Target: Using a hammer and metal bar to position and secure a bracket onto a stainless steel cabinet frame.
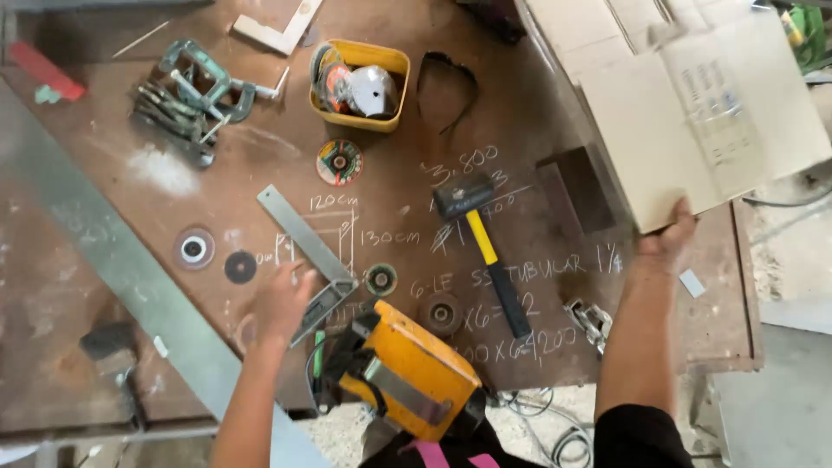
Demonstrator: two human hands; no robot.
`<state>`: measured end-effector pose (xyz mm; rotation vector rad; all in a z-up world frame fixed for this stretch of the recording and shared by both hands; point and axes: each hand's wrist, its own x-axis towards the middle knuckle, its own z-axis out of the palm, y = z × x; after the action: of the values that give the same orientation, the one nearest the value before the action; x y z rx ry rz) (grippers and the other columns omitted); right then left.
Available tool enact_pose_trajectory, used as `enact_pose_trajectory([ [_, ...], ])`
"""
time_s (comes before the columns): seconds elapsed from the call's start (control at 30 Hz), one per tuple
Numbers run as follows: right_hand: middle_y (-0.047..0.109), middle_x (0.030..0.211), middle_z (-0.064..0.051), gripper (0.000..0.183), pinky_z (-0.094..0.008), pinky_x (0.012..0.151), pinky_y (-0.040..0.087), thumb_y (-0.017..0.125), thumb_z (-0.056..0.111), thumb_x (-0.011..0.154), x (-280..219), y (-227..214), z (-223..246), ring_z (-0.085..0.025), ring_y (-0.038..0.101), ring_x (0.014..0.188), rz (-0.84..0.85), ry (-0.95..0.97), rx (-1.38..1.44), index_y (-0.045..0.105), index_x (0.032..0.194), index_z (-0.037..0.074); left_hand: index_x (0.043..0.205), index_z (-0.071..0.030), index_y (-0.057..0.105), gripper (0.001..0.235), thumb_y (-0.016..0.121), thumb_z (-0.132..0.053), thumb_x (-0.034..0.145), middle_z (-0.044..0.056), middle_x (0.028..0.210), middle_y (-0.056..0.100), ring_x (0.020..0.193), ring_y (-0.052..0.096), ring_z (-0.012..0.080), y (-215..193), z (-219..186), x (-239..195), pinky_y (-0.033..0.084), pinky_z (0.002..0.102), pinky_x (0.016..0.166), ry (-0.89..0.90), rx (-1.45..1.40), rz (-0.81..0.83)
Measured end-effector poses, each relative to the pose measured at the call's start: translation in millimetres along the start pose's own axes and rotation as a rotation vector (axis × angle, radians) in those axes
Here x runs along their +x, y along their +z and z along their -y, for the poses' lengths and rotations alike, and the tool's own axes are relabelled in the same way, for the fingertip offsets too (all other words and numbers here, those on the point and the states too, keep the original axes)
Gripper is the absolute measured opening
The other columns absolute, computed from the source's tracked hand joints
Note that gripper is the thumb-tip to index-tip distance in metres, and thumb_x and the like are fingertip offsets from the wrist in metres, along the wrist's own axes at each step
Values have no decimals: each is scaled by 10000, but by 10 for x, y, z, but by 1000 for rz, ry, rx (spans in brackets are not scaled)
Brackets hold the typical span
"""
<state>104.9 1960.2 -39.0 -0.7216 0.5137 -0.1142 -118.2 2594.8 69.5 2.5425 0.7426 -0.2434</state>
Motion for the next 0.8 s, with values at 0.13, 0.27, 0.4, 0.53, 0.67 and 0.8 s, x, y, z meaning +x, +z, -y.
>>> enact_pose_trajectory([
  [0.13, 638, 1380, -138, 471, -482, 1084, 587, 601, 222, 1010, 175, -112, -250, -308, 669, 1246, -84, -38, -370, 527, 1424, 10, 1353, -113, 605, 583, 743, -388, 858, 159, 1438, 563, 1355, 499, 358, 662, -333, 726, 412, 459, 1120, 255, 68, 311],
  [0.27, 740, 857, -236, 725, -485, 652, 517, 582, 545, 1082, 33, 375, -387, -388, 632, 715, -15, 768, -1470, 686, 1011, -170, 1576, -211, 274, 930, 749, -527, 842, 83, 1670, 185, 1549, 162, 319, 778, -996, 1089, 214, 565, 1219, 323, 531, 689],
  [0.4, 687, 709, -157, 459, -433, 622, 519, 711, 457, 966, 169, 1619, -1324, -289, 658, 641, 481, 270, -1770, 734, 901, 3, 1623, -278, 125, 1032, 738, -599, 857, 48, 1721, -11, 1582, 53, 287, 934, -994, 1084, 138, 577, 1265, 139, 618, 973],
  [0.53, 663, 1043, -257, 334, -521, 789, 514, 740, 262, 939, 1200, 1849, -2716, -441, 618, 918, 521, -620, -1761, 679, 1095, -27, 1629, -277, 142, 1009, 721, -546, 848, 32, 1728, -3, 1591, 53, 284, 1075, -789, 974, 180, 550, 1248, 126, 536, 875],
  [0.67, 679, 979, -190, 166, -522, 836, 494, 744, 207, 846, 2019, 1570, -3543, -418, 618, 963, 463, -305, -1954, 753, 931, 65, 1625, -302, 152, 927, 679, -510, 891, 3, 1718, 33, 1584, 52, 274, 1120, -665, 1017, 162, 563, 1245, 143, 502, 857],
  [0.8, 693, 1007, -192, 144, -466, 854, 567, 631, 112, 976, 1438, 1653, -2986, -389, 674, 923, 434, -197, -1904, 759, 1041, 95, 1618, -303, 198, 770, 605, -384, 969, 16, 1713, 83, 1564, 104, 299, 1201, -484, 951, 190, 574, 1230, 181, 402, 796],
])
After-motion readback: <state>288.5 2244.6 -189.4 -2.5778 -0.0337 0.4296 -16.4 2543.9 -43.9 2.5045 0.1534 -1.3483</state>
